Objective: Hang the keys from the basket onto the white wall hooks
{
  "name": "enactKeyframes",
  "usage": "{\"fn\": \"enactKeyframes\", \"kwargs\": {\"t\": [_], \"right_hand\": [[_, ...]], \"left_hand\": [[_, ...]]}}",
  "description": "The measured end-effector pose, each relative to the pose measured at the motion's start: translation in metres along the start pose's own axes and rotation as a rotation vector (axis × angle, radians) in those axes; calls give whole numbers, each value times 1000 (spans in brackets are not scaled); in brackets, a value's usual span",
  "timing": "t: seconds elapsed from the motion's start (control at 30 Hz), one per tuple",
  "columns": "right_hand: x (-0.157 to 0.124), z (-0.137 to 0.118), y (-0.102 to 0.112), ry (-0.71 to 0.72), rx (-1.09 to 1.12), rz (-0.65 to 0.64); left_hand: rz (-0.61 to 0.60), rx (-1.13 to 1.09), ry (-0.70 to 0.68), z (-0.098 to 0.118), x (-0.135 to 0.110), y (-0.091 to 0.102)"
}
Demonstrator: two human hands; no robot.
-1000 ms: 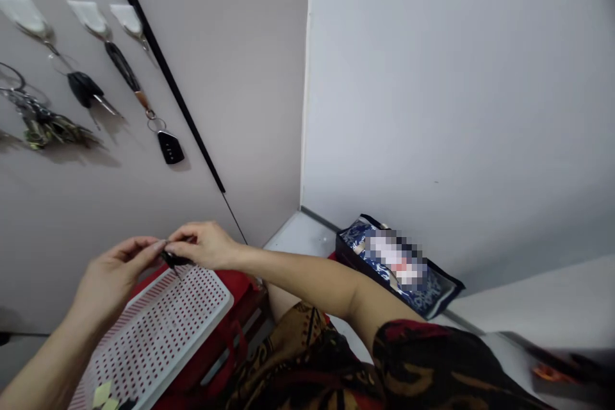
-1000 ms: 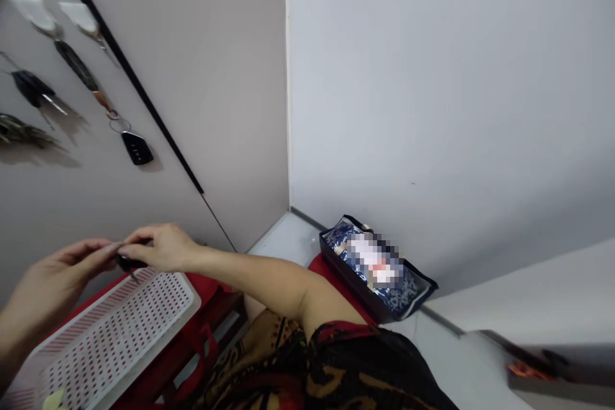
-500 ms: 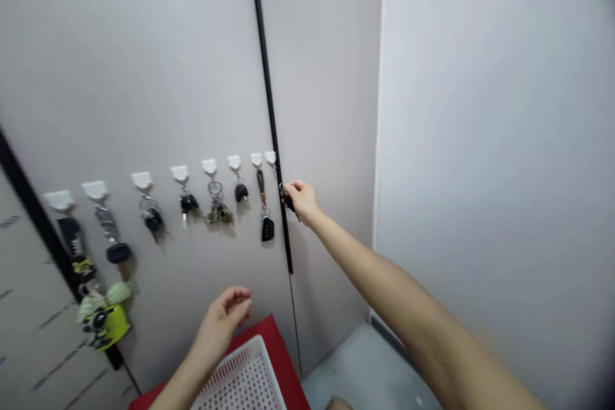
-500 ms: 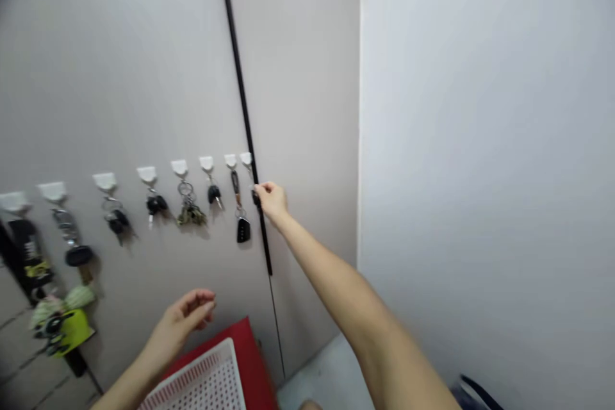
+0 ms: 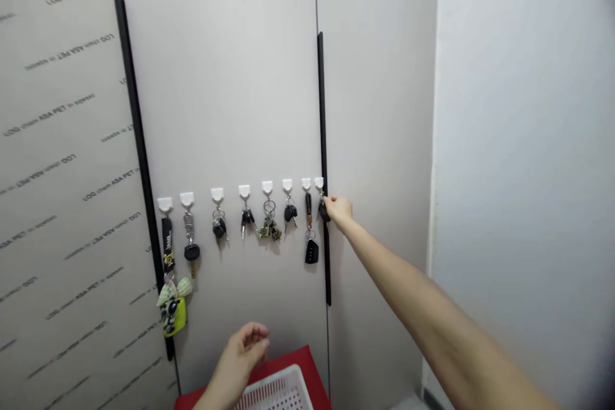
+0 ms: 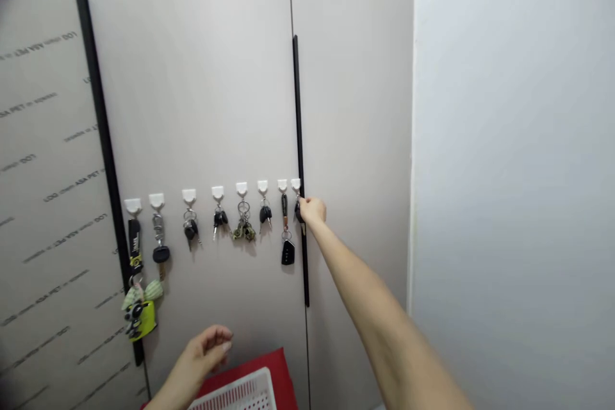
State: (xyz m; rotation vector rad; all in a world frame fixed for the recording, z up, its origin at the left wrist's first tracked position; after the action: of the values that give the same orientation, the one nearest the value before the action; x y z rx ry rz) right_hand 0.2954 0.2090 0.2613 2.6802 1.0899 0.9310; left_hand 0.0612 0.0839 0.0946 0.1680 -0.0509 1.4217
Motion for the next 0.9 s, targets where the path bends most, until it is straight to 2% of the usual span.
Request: {"fn": "enactKeyframes", "kwargs": {"t": [0.07,0.17,0.2,0.27,0.33,0.37,0.47,0.57,0.63,0.73,0.8,0.9], "right_hand": [[-15,10,0,10,2,-17],[-54,27,-6,22,45,-44],[-71,29,-9,30,79,-102],[-106,25,-14,79,173,-344],[-139,5,-15,192,295,-619],[-153,-9,-12,265,367,-696],[-180,-54,3,441,596,-703],[-188,-83,8,491,732,-719],[-190,-89,4,483,753,-773],[-197,-91,5,473,754,-820],[-208,-87,18,509,747,-835],[-234,-70,50,602,731,-839]], "left_hand": [[33,0,-43,-5,1,5],[139,19,-98,-3,4,14],[171,20,-113,3,4,18],[216,6,-171,25,4,25],[247,-8,-302,57,1,30],[256,-10,-380,76,-1,32],[250,14,-595,128,-11,33],[229,24,-686,155,-19,31],[209,22,-693,158,-21,31],[190,19,-679,152,-24,32],[185,23,-669,145,-27,33],[176,47,-641,136,-28,39]]}}
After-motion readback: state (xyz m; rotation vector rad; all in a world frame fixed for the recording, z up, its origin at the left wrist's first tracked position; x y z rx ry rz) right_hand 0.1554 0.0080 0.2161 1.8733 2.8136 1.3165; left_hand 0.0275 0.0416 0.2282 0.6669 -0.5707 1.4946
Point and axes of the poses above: each hand's wrist, its own x-axis towards the middle knuckle, its own y-axis out of the back of the hand, z = x × y, the point moved 1 cm from there along x, towards the middle knuckle, and after that the axes turned 5 degrees about -y, right-handed, at the moved point
